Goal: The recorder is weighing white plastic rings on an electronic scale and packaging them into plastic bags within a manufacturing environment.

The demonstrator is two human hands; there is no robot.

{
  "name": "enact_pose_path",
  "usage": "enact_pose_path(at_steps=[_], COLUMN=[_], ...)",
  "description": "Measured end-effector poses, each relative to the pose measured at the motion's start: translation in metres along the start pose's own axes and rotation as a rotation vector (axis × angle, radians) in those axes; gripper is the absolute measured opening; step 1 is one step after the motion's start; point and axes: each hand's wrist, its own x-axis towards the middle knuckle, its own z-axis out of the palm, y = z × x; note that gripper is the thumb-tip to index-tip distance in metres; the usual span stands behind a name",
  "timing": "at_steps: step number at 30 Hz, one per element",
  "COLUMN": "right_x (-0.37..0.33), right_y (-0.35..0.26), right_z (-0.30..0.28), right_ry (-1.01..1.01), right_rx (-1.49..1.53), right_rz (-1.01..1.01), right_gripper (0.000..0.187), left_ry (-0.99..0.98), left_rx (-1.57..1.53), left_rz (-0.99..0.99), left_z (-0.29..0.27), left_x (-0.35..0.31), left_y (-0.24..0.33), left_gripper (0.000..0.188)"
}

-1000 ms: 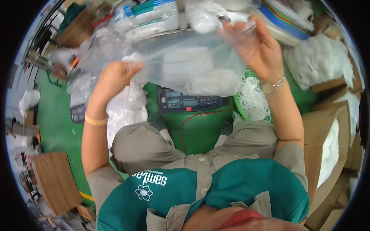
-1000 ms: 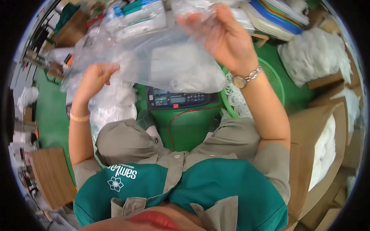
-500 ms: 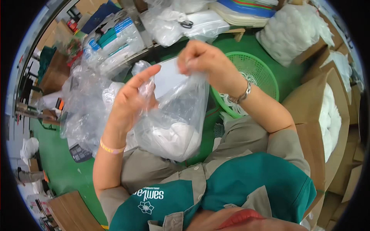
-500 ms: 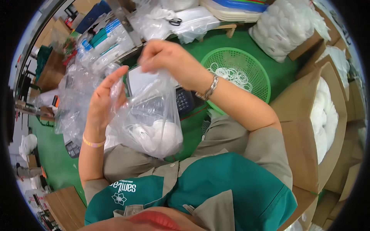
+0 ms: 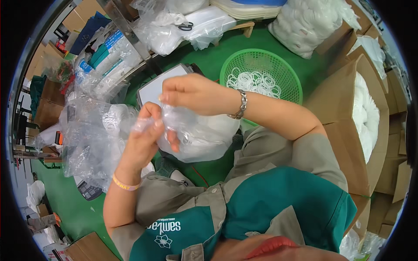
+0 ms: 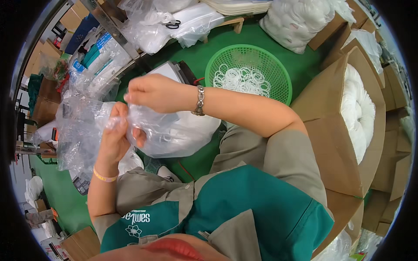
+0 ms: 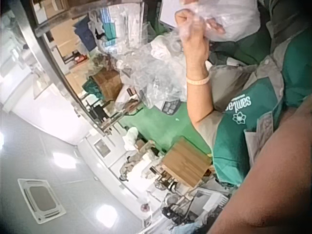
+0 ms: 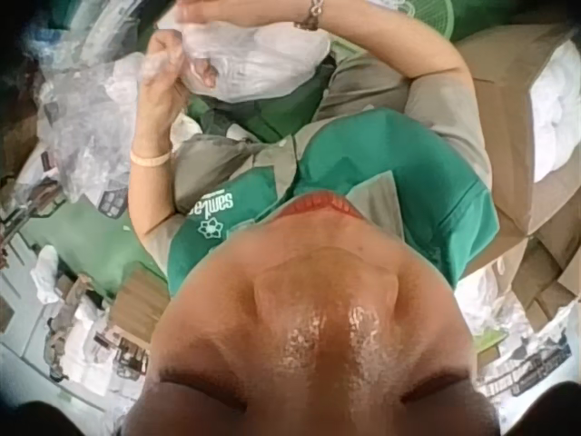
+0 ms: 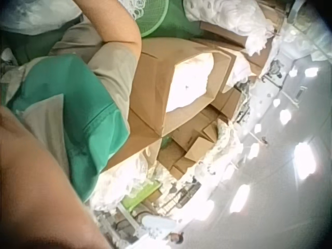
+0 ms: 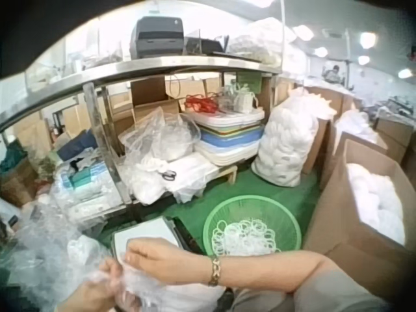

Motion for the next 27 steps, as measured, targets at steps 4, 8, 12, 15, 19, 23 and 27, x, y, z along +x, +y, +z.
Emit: enact_pose_path(at_steps=[4,8,12,15,19,23,27], right_x=[-0.003,-0.008,0.002,-0.001,-0.003,0.006,0.003], right_y=[0.000,-0.004,0.012,0.011,0.011,0.006,-0.001], right_z=[0.020,0.034,0.022,0.024,0.034,0.027,0.027], right_ry=[0.313,0.242,-0.002,-0.133,-0.097,-0.355,-0.177], right_rx=[-0.101,-0.722,-0.169,-0.167,-0.270,0.454,0.489], right_rz=[-0.415,-0.880,-0.580,-0.213,-0.156,0.194,0.228], right_gripper=[0.013,0.019,0.059,0.044,0.023,0.044,0.043], left_ry=[0.205,0.296,0.183,0.129,0.410,0.495,0.378], left_rx=[-0.030,-0.013,0.319,0.550,1.018,1.270,1.622], left_rz=[-0.090,0.006,0.003,0.033,0.290,0.689,0.765], left_z=[-0.002,-0.005,0.001,-0.001,-0.003,-0.003,0.005], left_x=[0.008,0.001,-0.006,-0.012,-0.010,-0.009,-0.006], left_y=[0.000,0.009,0.015,0.019,0.010,0.008,0.018], left_gripper=[0.015,0.029,0.029,0.026,0.021,0.024,0.025])
